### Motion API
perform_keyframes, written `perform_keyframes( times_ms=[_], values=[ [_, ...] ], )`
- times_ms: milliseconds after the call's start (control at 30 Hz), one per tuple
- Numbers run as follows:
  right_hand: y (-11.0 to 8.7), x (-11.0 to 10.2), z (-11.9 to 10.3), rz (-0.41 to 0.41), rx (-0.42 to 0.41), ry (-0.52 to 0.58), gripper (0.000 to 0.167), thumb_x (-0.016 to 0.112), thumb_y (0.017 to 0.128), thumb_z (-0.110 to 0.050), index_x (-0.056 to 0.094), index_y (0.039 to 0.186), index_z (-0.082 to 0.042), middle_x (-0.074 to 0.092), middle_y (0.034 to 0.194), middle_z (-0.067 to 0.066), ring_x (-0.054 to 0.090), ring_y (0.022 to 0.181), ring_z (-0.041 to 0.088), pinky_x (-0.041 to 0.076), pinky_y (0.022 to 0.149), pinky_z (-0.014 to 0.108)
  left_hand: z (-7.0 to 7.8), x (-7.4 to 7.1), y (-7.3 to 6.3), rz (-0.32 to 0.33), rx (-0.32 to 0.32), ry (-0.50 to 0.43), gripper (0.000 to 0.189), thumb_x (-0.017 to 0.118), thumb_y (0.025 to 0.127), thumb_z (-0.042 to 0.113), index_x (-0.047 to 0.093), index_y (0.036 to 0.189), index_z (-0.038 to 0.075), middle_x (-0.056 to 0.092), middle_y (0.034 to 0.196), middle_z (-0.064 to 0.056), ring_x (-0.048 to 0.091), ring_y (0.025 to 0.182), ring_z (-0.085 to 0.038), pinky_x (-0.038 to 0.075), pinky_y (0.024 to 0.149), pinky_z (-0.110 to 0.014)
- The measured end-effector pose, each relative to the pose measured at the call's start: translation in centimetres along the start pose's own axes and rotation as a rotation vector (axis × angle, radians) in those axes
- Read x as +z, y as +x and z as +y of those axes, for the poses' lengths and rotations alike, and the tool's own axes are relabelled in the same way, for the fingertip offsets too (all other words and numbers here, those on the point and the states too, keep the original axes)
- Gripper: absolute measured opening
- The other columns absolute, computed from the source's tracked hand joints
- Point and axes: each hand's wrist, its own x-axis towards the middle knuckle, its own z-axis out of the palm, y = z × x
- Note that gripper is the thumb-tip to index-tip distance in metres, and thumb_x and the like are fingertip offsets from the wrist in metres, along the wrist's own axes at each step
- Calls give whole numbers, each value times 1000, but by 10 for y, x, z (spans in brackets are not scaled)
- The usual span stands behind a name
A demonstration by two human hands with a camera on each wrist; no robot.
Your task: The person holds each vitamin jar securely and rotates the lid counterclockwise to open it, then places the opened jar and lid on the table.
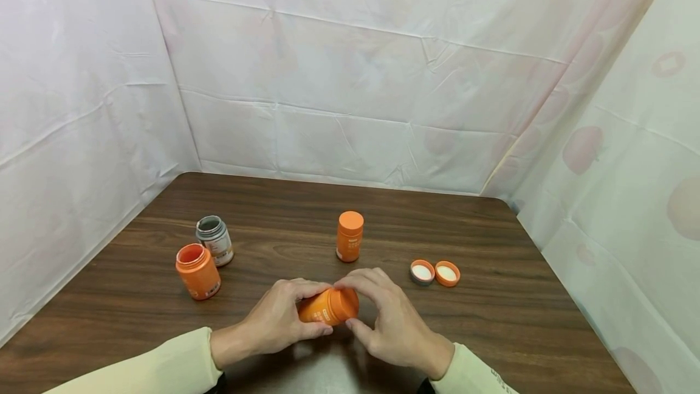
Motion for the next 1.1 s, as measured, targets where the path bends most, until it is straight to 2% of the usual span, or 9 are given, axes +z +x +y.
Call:
perform_keyframes(
  times_ms=[200, 500, 600, 700, 867, 1100],
  values=[
    [0, -2, 0, -18, 8, -1, 68, 84, 72, 4, 63, 132, -19, 62, 130, -3, 57, 120, 18, 47, 102, 35, 0, 0, 0, 4, 1, 7, 52, 92, 77, 30, 73, 125, 27, 72, 110, 15, 59, 86, -2, 49, 74, -24],
    [0, -3, 0, -25, 3, -8, 70, 84, 70, 8, 64, 131, -20, 60, 133, -4, 56, 122, 18, 47, 102, 32, 0, 0, 1, 1, -9, 8, 52, 92, 78, 33, 73, 125, 25, 72, 111, 13, 59, 87, -2, 49, 74, -24],
    [0, -3, -1, -18, -2, -7, 72, 87, 69, 5, 63, 132, -20, 59, 134, -5, 56, 123, 17, 47, 102, 31, 0, -1, 1, 0, -9, 4, 52, 92, 78, 32, 73, 125, 25, 72, 110, 13, 60, 87, -2, 50, 74, -24],
    [0, -2, -2, -2, 10, 7, 70, 89, 74, -4, 60, 135, -20, 59, 133, -4, 56, 122, 16, 51, 97, 32, 0, -1, 0, -3, -17, -4, 51, 92, 78, 32, 73, 125, 27, 72, 108, 14, 59, 86, -3, 49, 74, -24],
    [-1, 1, -4, 47, 103, -21, 51, 84, 87, -27, 60, 132, -27, 63, 123, -9, 59, 107, 11, 54, 83, 31, 0, -1, 0, -9, -26, -19, 50, 92, 78, 32, 73, 124, 28, 72, 108, 15, 58, 84, -3, 49, 72, -24],
    [-1, 4, -6, 68, 252, -87, 32, 77, 93, -39, 66, 120, -26, 62, 100, -13, 54, 87, 4, 49, 72, 27, 1, -1, 0, -10, -23, -23, 50, 92, 78, 31, 73, 123, 27, 72, 108, 14, 59, 86, -3, 50, 74, -24]
  ],
)
